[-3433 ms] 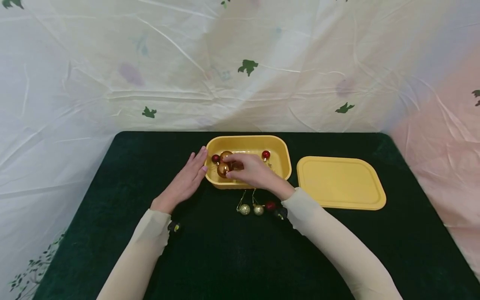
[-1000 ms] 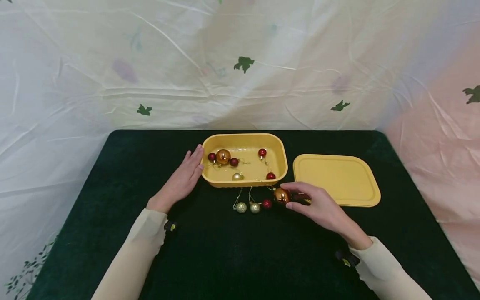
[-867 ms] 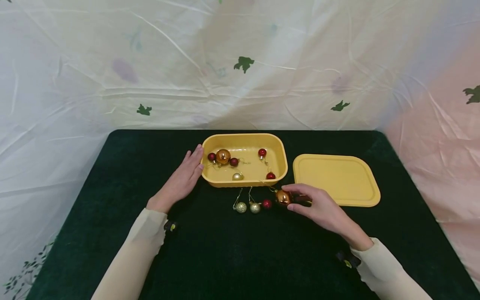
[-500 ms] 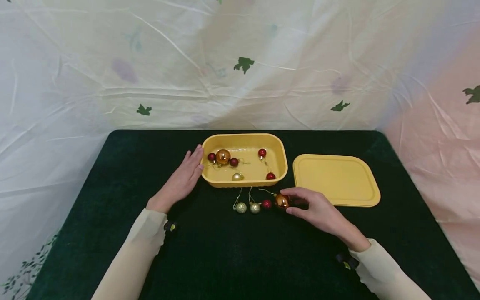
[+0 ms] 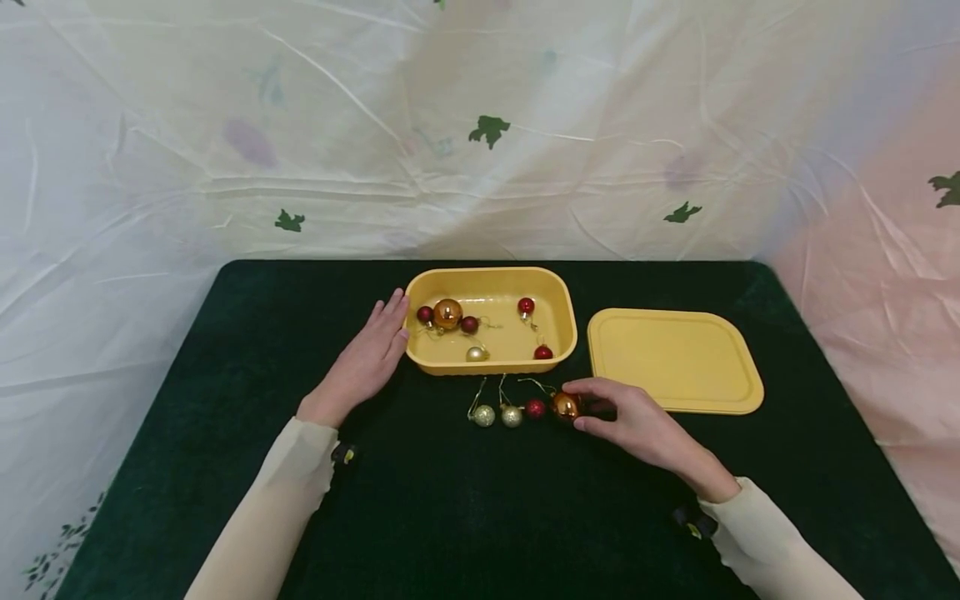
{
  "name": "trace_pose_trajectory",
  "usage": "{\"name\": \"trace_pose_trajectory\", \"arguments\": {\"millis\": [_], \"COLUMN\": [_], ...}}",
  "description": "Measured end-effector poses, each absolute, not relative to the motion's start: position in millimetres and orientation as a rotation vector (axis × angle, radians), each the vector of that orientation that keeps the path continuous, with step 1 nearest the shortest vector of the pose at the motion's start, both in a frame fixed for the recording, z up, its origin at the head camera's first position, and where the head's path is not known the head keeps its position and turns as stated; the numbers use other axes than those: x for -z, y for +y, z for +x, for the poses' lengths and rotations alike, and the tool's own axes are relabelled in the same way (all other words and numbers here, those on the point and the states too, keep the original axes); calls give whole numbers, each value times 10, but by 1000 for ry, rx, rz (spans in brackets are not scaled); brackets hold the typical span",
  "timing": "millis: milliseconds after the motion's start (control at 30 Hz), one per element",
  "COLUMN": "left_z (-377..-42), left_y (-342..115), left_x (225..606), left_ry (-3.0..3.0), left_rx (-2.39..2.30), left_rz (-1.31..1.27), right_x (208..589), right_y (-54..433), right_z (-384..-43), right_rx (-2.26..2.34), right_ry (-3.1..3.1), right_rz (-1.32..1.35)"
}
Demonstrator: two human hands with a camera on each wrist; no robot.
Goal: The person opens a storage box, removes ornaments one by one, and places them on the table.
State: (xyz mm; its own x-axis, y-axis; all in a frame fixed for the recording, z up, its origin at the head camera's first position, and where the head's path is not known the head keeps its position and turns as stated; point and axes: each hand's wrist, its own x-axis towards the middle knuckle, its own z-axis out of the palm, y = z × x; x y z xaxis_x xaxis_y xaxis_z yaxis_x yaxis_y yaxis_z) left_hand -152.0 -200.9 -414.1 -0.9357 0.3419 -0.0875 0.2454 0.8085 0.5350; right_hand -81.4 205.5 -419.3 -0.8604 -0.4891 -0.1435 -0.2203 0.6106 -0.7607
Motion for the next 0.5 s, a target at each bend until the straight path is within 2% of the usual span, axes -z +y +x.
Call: {"name": "trace_pose_trajectory", "arguments": {"millis": [300, 500], "left_z": [-1524, -1540], "left_y": [-1923, -1858], "left_x": [4134, 4165], "left_ry": [2871, 2908], "left_rx": [-846, -905], "left_rz": [400, 361], "right_x": [4172, 4029], "right_y": [2075, 2061], "right_z": [-814, -823], "right_rx": [1113, 1177], "right_ry": [2521, 2562], "right_rz": [-594, -591]}}
